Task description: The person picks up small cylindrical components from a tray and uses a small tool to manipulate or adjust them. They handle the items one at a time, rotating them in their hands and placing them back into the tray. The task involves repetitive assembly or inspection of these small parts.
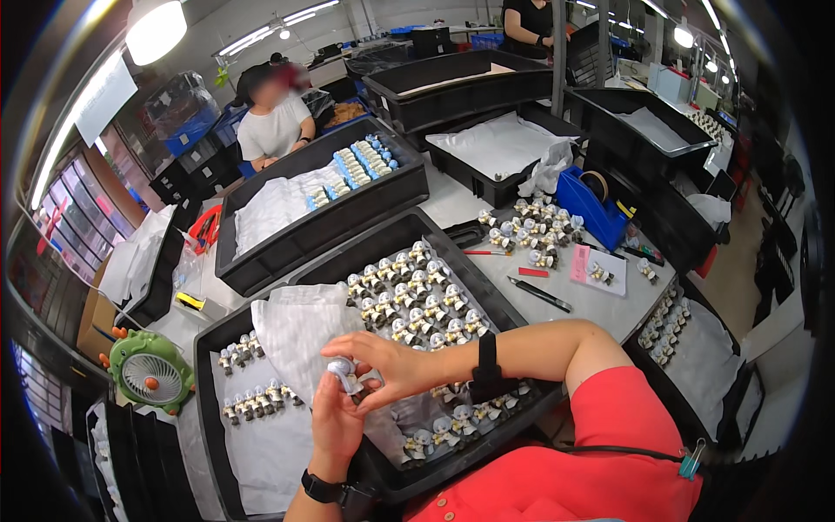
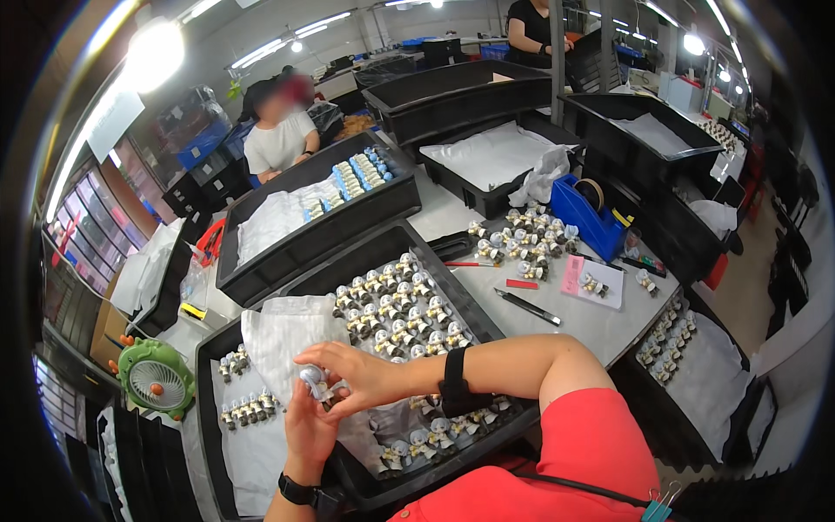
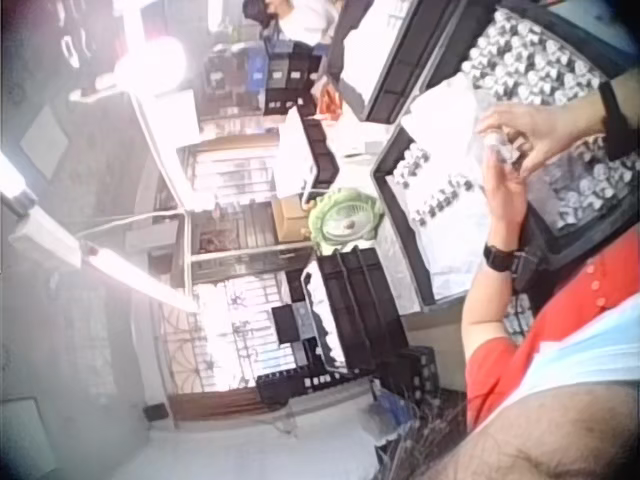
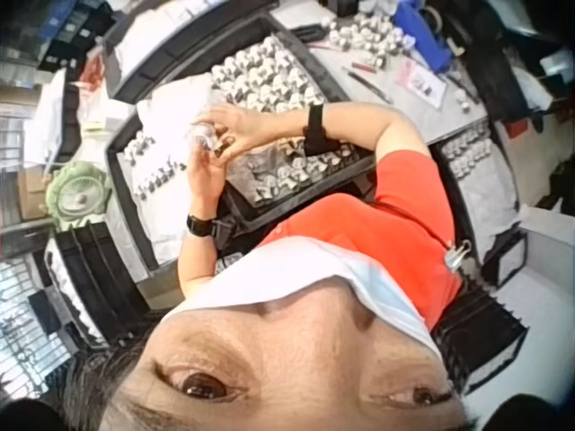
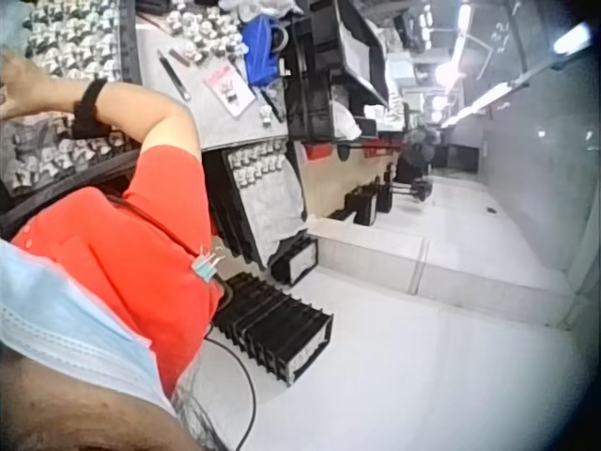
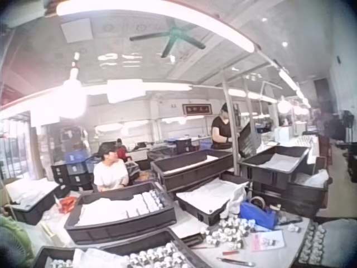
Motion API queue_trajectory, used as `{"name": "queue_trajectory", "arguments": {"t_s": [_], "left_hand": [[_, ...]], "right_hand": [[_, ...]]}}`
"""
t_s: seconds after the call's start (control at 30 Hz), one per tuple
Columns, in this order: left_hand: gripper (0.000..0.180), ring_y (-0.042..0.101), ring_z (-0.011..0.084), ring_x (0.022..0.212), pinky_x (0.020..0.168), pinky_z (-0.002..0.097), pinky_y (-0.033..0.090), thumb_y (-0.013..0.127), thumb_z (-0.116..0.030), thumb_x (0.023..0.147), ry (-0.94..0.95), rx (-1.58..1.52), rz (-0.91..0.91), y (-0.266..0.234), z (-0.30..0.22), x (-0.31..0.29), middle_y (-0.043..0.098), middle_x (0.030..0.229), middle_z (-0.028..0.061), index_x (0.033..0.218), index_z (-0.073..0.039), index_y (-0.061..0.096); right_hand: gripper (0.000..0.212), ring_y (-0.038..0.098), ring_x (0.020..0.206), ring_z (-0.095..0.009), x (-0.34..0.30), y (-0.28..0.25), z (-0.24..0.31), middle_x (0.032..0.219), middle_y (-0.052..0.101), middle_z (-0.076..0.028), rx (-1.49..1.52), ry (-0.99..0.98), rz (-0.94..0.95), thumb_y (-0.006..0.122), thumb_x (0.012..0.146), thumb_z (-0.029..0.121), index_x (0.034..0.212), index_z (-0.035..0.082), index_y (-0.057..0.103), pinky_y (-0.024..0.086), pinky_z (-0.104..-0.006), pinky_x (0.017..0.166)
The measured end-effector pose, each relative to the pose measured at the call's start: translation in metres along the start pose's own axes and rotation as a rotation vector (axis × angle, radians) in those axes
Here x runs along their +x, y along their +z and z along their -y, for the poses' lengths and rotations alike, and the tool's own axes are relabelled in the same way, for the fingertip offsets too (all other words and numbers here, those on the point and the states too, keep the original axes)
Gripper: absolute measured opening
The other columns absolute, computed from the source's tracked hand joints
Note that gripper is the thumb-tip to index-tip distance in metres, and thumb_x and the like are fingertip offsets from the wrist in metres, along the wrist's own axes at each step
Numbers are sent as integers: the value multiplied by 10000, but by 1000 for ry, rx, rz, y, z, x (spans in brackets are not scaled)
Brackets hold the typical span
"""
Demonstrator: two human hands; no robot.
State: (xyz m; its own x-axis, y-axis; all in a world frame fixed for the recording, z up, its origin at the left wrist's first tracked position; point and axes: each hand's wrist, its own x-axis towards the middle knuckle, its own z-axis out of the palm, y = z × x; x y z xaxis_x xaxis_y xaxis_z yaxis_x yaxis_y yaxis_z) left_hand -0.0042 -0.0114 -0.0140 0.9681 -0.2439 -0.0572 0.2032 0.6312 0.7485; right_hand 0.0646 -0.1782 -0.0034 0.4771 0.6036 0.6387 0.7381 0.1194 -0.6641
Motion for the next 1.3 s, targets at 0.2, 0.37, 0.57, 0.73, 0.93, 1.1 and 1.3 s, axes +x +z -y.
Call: {"name": "queue_trajectory", "arguments": {"t_s": [0.2, 0.37, 0.57, 0.73, 0.93, 1.1, 1.3], "left_hand": [[412, 610, 240, 921, 686, 343, 569, 514, -269, 937, 51, 63, -3, 11, -4, 0, 563, 1110, 104, 1268, -45, 416], [381, 620, 244, 909, 698, 335, 563, 498, -210, 943, 42, -59, -6, 10, -10, 0, 566, 1137, 135, 1261, -16, 416], [308, 644, 236, 892, 754, 332, 549, 526, -126, 926, 175, 162, -123, -1, -5, 6, 611, 1056, 141, 1204, -4, 475], [221, 611, 128, 765, 679, 273, 506, 566, -95, 907, 212, 157, -173, -1, -8, 6, 614, 930, 48, 1121, -42, 540], [171, 586, 113, 780, 676, 259, 479, 555, -129, 921, 243, 221, -180, 0, -16, 2, 598, 894, 22, 1079, -64, 544], [344, 579, 127, 909, 819, 296, 489, 551, -175, 930, 198, 161, -150, 8, -14, 4, 584, 1044, 42, 1240, -41, 487], [316, 598, 119, 960, 829, 284, 483, 546, -203, 938, 247, 178, -70, 10, -18, 0, 624, 1066, 58, 1207, -36, 542]], "right_hand": [[755, 492, 979, -297, 1, 1, -6, 1165, 503, -132, -64, -123, 41, 770, 631, 169, 1296, 54, 432, 402, -365, 900], [767, 470, 1113, -309, -1, -2, -6, 1229, 492, -137, -52, -27, 26, 783, 650, 168, 1320, 70, 422, 383, -386, 954], [761, 453, 1159, -314, -2, -5, -2, 1252, 479, -141, -105, -74, -27, 779, 673, 195, 1330, 71, 414, 364, -393, 988], [772, 443, 1173, -315, -2, -7, -1, 1279, 466, -142, -99, -109, -7, 780, 680, 185, 1342, 66, 402, 358, -398, 999], [761, 465, 1155, -303, 3, -4, 1, 1263, 478, -145, -97, -165, -8, 771, 680, 154, 1335, 41, 400, 362, -385, 996], [730, 502, 1125, -289, 0, -12, -1, 1225, 488, -163, -56, 15, -19, 757, 663, 123, 1300, 21, 414, 409, -365, 954], [742, 457, 1201, -218, 2, -12, 6, 1290, 430, -112, 98, 118, -8, 745, 671, 45, 1323, 37, 391, 387, -331, 1016]]}}
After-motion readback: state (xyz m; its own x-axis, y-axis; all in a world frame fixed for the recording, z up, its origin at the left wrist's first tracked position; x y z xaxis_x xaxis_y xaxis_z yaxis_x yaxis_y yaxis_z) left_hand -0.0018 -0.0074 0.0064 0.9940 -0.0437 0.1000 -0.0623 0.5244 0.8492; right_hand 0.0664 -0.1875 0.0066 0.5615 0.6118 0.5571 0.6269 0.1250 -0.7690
